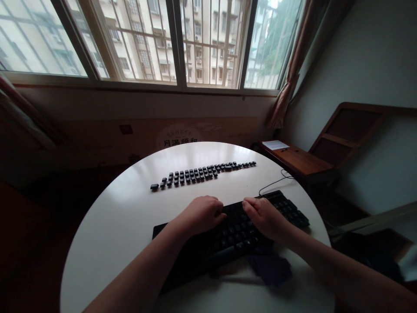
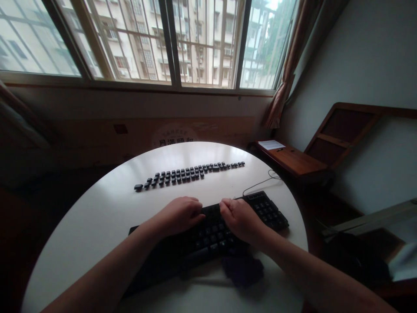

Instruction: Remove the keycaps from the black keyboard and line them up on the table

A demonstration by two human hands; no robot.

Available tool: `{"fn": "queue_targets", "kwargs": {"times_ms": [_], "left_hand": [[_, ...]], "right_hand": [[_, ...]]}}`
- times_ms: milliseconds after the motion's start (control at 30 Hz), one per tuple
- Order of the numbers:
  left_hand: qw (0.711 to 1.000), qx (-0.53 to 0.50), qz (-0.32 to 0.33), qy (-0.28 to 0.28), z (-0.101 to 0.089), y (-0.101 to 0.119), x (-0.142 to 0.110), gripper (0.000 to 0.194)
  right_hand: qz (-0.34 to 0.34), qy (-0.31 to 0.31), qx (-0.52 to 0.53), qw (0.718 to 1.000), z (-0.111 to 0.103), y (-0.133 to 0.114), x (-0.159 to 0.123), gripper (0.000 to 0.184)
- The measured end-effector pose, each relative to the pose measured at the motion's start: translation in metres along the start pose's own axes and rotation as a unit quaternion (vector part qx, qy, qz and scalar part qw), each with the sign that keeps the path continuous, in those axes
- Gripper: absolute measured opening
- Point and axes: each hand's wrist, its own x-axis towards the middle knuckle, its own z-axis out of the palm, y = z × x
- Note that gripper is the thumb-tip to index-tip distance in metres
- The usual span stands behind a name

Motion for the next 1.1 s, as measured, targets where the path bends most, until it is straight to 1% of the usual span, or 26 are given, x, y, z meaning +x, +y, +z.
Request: {"fn": "queue_targets", "kwargs": {"times_ms": [67, 100, 167, 233, 300, 333, 367, 400, 467, 567, 633, 667, 733, 800, 867, 900, 933, 967, 1033, 1100], "left_hand": [[1.000, -0.002, -0.001, -0.002, 0.001, 0.000, 0.000, 0.020], [1.000, -0.003, -0.001, -0.002, 0.001, -0.001, 0.000, 0.020], [1.000, -0.003, 0.000, -0.004, 0.002, -0.003, 0.000, 0.021], [1.000, -0.003, 0.001, -0.009, 0.003, -0.003, 0.001, 0.021], [1.000, -0.003, 0.000, -0.015, 0.001, -0.002, 0.001, 0.024], [1.000, -0.005, -0.001, -0.013, 0.000, 0.000, 0.001, 0.026], [1.000, -0.010, -0.001, -0.009, -0.002, 0.003, 0.001, 0.028], [1.000, -0.019, -0.001, -0.002, -0.005, 0.006, 0.001, 0.030], [0.999, -0.046, 0.006, 0.007, -0.010, 0.013, 0.000, 0.032], [0.996, -0.086, 0.023, -0.001, -0.014, 0.022, -0.002, 0.032], [0.995, -0.099, 0.023, -0.011, -0.015, 0.025, -0.003, 0.032], [0.995, -0.102, 0.018, -0.013, -0.015, 0.025, -0.003, 0.032], [0.994, -0.106, 0.004, -0.012, -0.014, 0.024, -0.004, 0.029], [0.994, -0.109, -0.008, -0.005, -0.015, 0.023, -0.005, 0.027], [0.993, -0.116, -0.013, 0.003, -0.016, 0.022, -0.006, 0.027], [0.992, -0.122, -0.012, 0.006, -0.016, 0.022, -0.007, 0.027], [0.992, -0.129, -0.010, 0.009, -0.017, 0.022, -0.007, 0.027], [0.991, -0.137, -0.008, 0.011, -0.017, 0.023, -0.008, 0.027], [0.988, -0.155, -0.004, 0.016, -0.017, 0.023, -0.008, 0.028], [0.984, -0.175, 0.000, 0.020, -0.016, 0.023, -0.008, 0.029]], "right_hand": [[-0.008, 0.012, 0.001, 1.000, 0.002, 0.002, -0.003, 0.035], [0.003, 0.020, 0.030, 0.999, 0.003, 0.005, -0.004, 0.036], [0.051, 0.046, 0.132, 0.989, 0.005, 0.012, -0.004, 0.039], [0.109, 0.078, 0.250, 0.959, 0.006, 0.018, -0.002, 0.039], [0.139, 0.106, 0.339, 0.924, 0.006, 0.021, -0.001, 0.038], [0.137, 0.112, 0.364, 0.914, 0.006, 0.021, -0.002, 0.038], [0.124, 0.112, 0.374, 0.912, 0.005, 0.020, -0.003, 0.039], [0.102, 0.107, 0.372, 0.916, 0.005, 0.018, -0.005, 0.039], [0.042, 0.080, 0.335, 0.938, 0.004, 0.013, -0.010, 0.042], [-0.049, 0.033, 0.240, 0.969, 0.003, 0.007, -0.019, 0.044], [-0.098, 0.022, 0.177, 0.979, 0.001, 0.003, -0.022, 0.045], [-0.121, 0.029, 0.146, 0.981, 0.000, 0.001, -0.023, 0.044], [-0.173, 0.068, 0.066, 0.980, -0.004, -0.003, -0.025, 0.041], [-0.212, 0.123, -0.037, 0.969, -0.009, -0.007, -0.025, 0.036], [-0.228, 0.169, -0.124, 0.951, -0.013, -0.011, -0.024, 0.028], [-0.230, 0.179, -0.147, 0.945, -0.014, -0.013, -0.023, 0.023], [-0.236, 0.177, -0.155, 0.943, -0.014, -0.015, -0.021, 0.019], [-0.246, 0.164, -0.153, 0.943, -0.013, -0.017, -0.018, 0.020], [-0.261, 0.115, -0.140, 0.948, -0.009, -0.018, -0.013, 0.027], [-0.265, 0.073, -0.141, 0.951, -0.005, -0.017, -0.008, 0.028]]}}
